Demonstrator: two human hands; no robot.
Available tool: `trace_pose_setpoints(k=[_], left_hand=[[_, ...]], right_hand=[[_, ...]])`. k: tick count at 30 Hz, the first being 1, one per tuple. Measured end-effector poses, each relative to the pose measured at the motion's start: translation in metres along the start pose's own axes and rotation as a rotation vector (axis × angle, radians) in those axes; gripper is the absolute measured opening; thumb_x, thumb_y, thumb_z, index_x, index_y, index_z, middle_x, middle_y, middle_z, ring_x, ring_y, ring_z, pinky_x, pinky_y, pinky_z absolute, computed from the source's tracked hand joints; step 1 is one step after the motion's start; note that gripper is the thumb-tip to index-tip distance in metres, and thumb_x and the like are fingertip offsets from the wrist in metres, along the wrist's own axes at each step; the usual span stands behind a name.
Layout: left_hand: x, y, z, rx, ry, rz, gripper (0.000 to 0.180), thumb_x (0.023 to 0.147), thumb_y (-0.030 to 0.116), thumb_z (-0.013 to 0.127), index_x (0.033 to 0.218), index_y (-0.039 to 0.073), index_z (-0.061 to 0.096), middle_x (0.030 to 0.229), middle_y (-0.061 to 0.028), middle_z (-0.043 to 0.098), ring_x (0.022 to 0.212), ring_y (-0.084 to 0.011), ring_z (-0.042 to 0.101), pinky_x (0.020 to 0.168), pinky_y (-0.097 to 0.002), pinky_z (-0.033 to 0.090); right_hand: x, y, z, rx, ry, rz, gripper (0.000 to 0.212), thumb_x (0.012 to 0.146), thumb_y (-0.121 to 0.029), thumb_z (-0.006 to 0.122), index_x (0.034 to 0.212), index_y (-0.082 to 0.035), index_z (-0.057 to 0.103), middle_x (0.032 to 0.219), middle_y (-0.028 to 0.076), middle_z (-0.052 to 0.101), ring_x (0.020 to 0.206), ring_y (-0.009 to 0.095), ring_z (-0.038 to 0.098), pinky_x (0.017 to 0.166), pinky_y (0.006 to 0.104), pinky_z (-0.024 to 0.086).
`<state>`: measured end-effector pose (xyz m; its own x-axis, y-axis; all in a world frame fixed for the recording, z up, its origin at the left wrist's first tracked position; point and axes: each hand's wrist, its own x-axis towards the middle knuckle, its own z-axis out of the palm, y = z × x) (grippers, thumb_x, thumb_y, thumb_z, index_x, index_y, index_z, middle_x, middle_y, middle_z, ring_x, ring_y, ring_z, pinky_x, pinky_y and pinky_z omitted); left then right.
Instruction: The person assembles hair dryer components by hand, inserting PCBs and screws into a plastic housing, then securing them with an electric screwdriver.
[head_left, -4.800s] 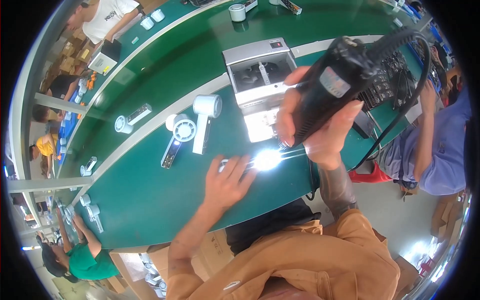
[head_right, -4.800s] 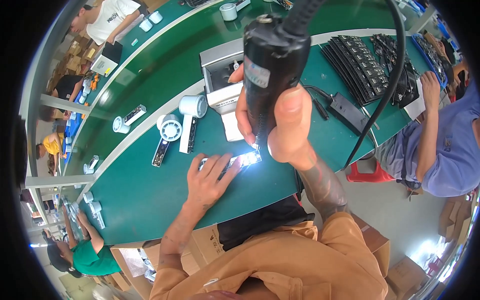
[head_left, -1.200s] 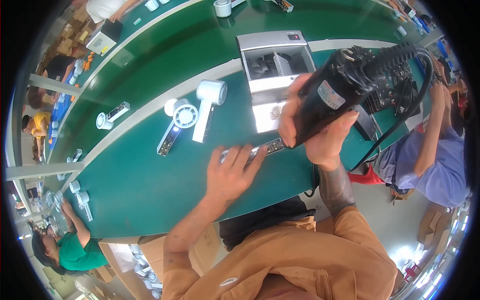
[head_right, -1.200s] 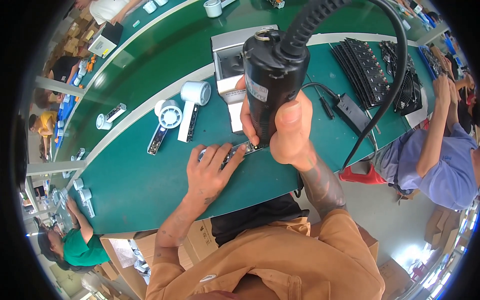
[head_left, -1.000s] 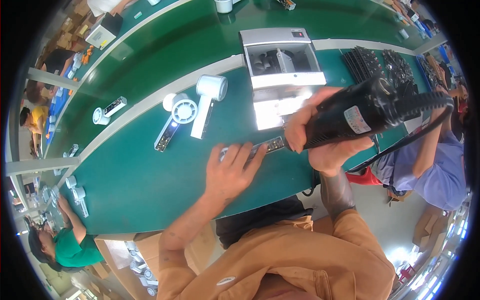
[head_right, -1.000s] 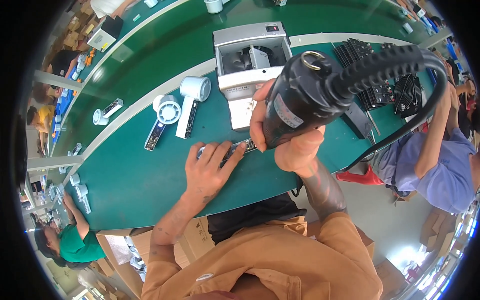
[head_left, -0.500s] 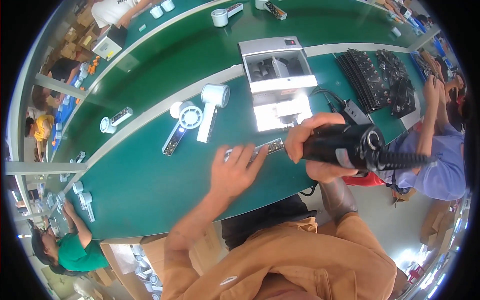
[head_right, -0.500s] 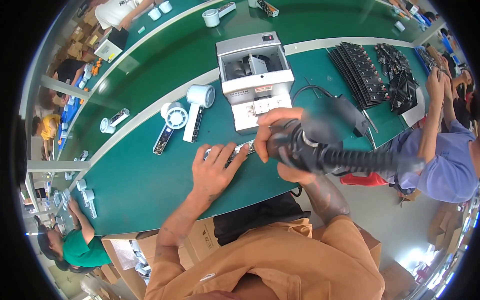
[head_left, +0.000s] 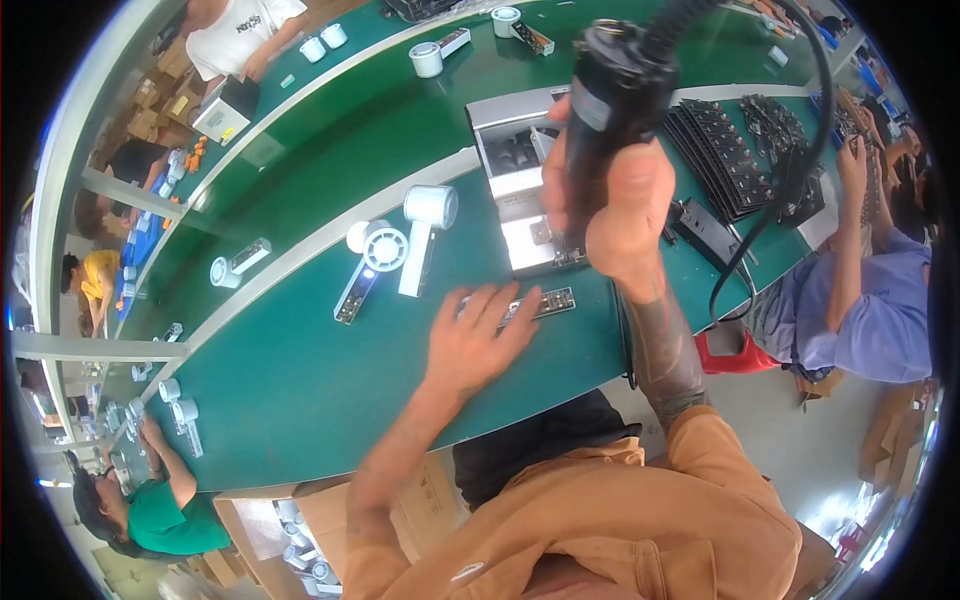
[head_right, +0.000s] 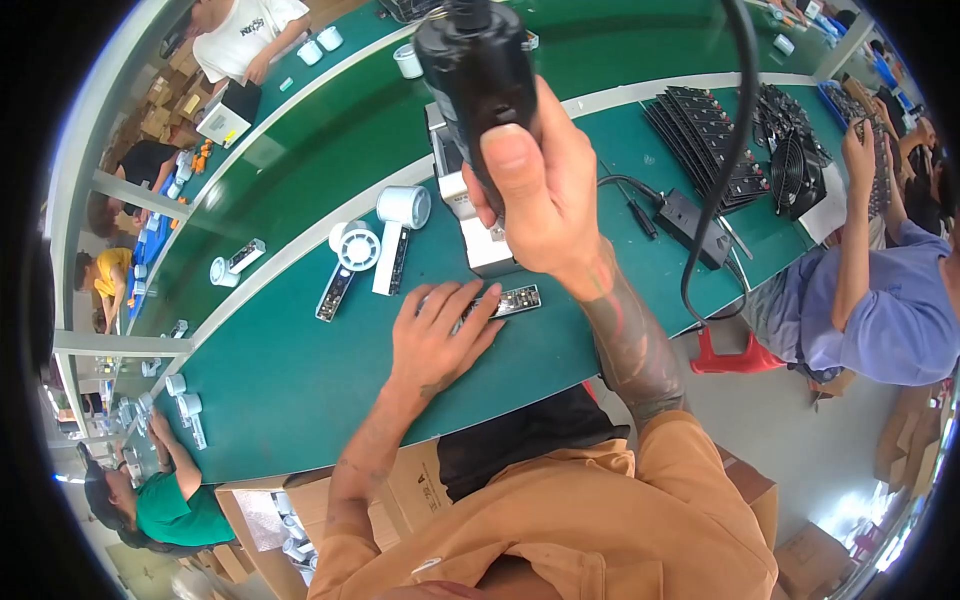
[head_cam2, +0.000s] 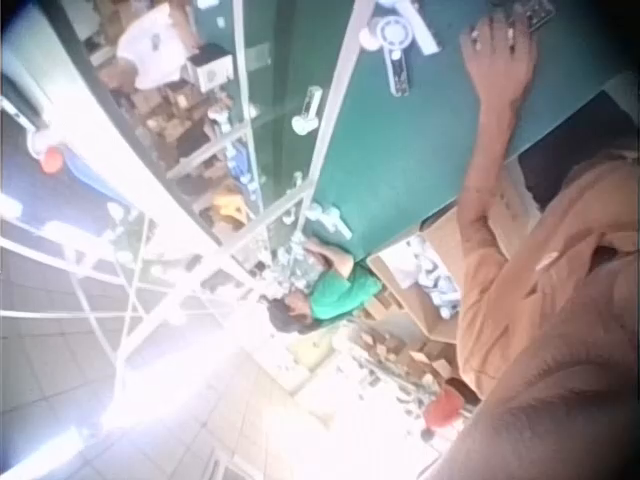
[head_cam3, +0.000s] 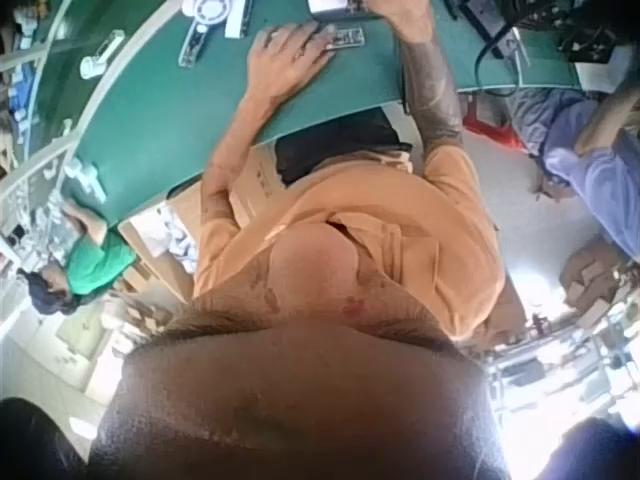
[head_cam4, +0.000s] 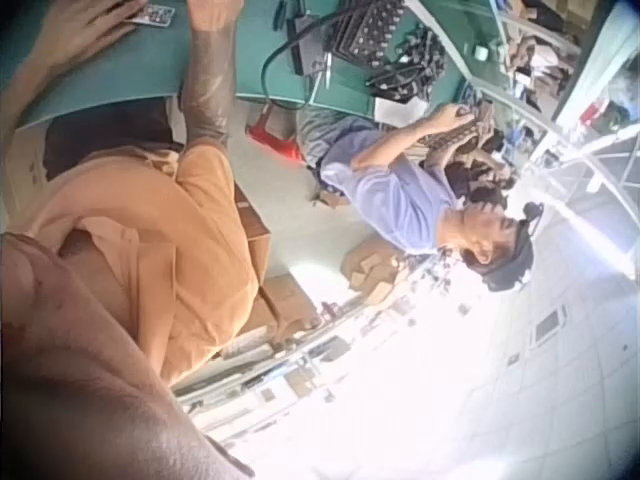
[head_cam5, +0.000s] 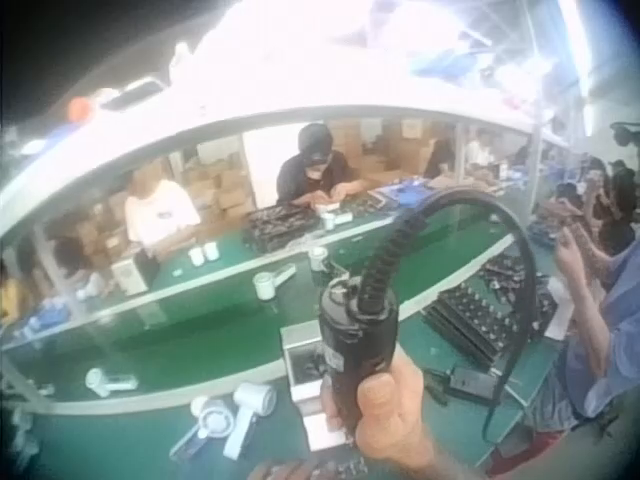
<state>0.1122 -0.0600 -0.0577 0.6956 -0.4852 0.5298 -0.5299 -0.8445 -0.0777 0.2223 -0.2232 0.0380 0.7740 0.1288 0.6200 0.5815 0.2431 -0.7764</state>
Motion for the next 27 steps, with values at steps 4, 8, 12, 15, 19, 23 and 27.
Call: trace_pose_setpoints(k=[4,8,12,15,19,23,27], left_hand=[[0.001,-0.005,-0.018,-0.211,0.047,-0.122,0.059,0.072,0.027,0.083,0.124,0.005,0.065,0.109,-0.009,0.067,0.094,-0.0256,0.063,0.081,-0.0382,0.051],[-0.008,-0.015,-0.027,-0.342,-0.036,-0.225,0.065,0.075,0.03,0.083,0.131,0.006,0.061,0.112,-0.0094,0.066,0.098,-0.0267,0.065,0.08,-0.0365,0.054],[-0.013,-0.018,-0.017,-0.457,-0.033,-0.283,0.067,0.073,0.021,0.085,0.132,0.004,0.059,0.113,-0.013,0.066,0.098,-0.0311,0.066,0.082,-0.0383,0.055],[-0.016,-0.017,-0.016,-0.496,-0.015,-0.307,0.066,0.073,0.015,0.085,0.132,0.002,0.059,0.113,-0.0155,0.066,0.098,-0.0331,0.067,0.084,-0.0398,0.055],[-0.016,-0.016,-0.014,-0.518,-0.023,-0.318,0.064,0.073,0.012,0.084,0.131,0.0,0.059,0.111,-0.0181,0.067,0.098,-0.0346,0.067,0.085,-0.0406,0.055],[-0.015,-0.015,-0.012,-0.506,-0.015,-0.313,0.064,0.073,0.012,0.084,0.13,-0.001,0.059,0.111,-0.0186,0.067,0.098,-0.0349,0.066,0.084,-0.0411,0.055],[-0.013,-0.013,-0.013,-0.504,0.009,-0.31,0.058,0.071,0.008,0.085,0.121,-0.001,0.058,0.107,-0.0171,0.066,0.094,-0.0354,0.065,0.077,-0.0404,0.054]], right_hand=[[-0.009,-0.002,-0.009,0.204,0.022,0.066,0.074,0.099,-0.066,0.041,0.115,0.006,0.051,0.06,0.006,0.055,0.046,0.009,0.048,0.043,0.0229,0.036],[-0.022,-0.008,-0.008,0.31,-0.112,0.231,0.1,0.085,-0.088,0.028,0.124,0.002,0.043,0.058,0.007,0.052,0.042,0.015,0.047,0.041,0.0282,0.04],[-0.034,-0.001,0.012,0.37,-0.115,0.253,0.106,0.078,-0.094,0.029,0.122,0.001,0.044,0.058,0.008,0.053,0.044,0.015,0.048,0.042,0.0284,0.04],[-0.035,-0.001,0.021,0.338,-0.174,0.297,0.105,0.078,-0.094,0.03,0.122,0.001,0.045,0.057,0.007,0.054,0.045,0.014,0.048,0.045,0.0266,0.039],[-0.033,-0.002,0.027,0.346,-0.158,0.266,0.105,0.08,-0.093,0.03,0.123,0.001,0.045,0.057,0.006,0.054,0.045,0.013,0.048,0.046,0.0261,0.039],[-0.031,0.002,0.033,0.324,-0.134,0.249,0.105,0.08,-0.092,0.03,0.123,0.002,0.046,0.056,0.006,0.054,0.045,0.013,0.048,0.046,0.0262,0.04],[-0.028,0.006,0.033,0.316,-0.128,0.256,0.105,0.081,-0.092,0.032,0.121,0.004,0.045,0.056,0.006,0.053,0.045,0.013,0.049,0.046,0.0262,0.041]])
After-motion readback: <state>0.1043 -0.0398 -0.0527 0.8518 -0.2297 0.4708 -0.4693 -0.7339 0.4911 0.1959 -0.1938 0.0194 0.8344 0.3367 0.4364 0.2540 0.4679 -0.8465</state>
